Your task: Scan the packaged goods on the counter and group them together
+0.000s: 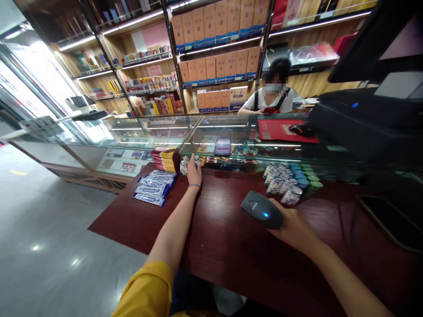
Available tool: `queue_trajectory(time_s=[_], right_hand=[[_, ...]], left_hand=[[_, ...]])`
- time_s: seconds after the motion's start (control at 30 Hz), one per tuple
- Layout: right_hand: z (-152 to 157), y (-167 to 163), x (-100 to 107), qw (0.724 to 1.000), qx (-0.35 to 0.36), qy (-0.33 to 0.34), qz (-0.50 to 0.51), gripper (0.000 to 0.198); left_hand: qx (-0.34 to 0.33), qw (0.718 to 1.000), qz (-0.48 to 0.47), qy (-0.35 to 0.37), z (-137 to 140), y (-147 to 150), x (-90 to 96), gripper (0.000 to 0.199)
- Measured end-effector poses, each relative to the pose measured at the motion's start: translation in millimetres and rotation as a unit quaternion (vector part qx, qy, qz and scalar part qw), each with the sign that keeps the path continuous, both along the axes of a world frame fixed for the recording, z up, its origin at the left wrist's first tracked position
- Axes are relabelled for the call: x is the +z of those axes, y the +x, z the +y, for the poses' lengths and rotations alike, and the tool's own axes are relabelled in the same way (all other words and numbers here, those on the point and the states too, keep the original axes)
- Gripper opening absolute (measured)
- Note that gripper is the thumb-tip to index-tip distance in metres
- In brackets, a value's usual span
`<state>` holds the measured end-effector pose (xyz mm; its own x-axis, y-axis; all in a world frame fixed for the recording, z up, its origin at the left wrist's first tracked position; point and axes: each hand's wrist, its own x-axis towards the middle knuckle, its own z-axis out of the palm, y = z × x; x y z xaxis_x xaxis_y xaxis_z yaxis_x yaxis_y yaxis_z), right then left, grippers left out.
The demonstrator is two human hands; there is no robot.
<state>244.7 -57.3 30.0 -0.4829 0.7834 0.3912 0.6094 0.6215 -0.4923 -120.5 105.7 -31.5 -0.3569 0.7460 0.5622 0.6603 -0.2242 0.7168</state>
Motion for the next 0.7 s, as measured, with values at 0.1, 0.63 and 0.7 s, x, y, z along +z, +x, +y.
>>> queue_trajectory(time_s=[0.1, 0.63, 0.7], right_hand=[[-2, 0, 8, 1.0, -0.004, 0.01, 0.004, 0.031], [20, 42, 15, 0.952, -0.197, 0.024, 0.232, 0.046], [22, 54, 21, 0.937, -0.229, 0.034, 0.261, 0.037]], left_hand=[[-0.004, 1.0, 0.021, 0.006, -4, 2, -0.1, 0.07], [-0.094, 0.991, -0.034, 0.084, -64, 93, 14.1, 0.049], [-0.149, 0.985, -0.041, 0.073, -73, 120, 10.7, 0.048]])
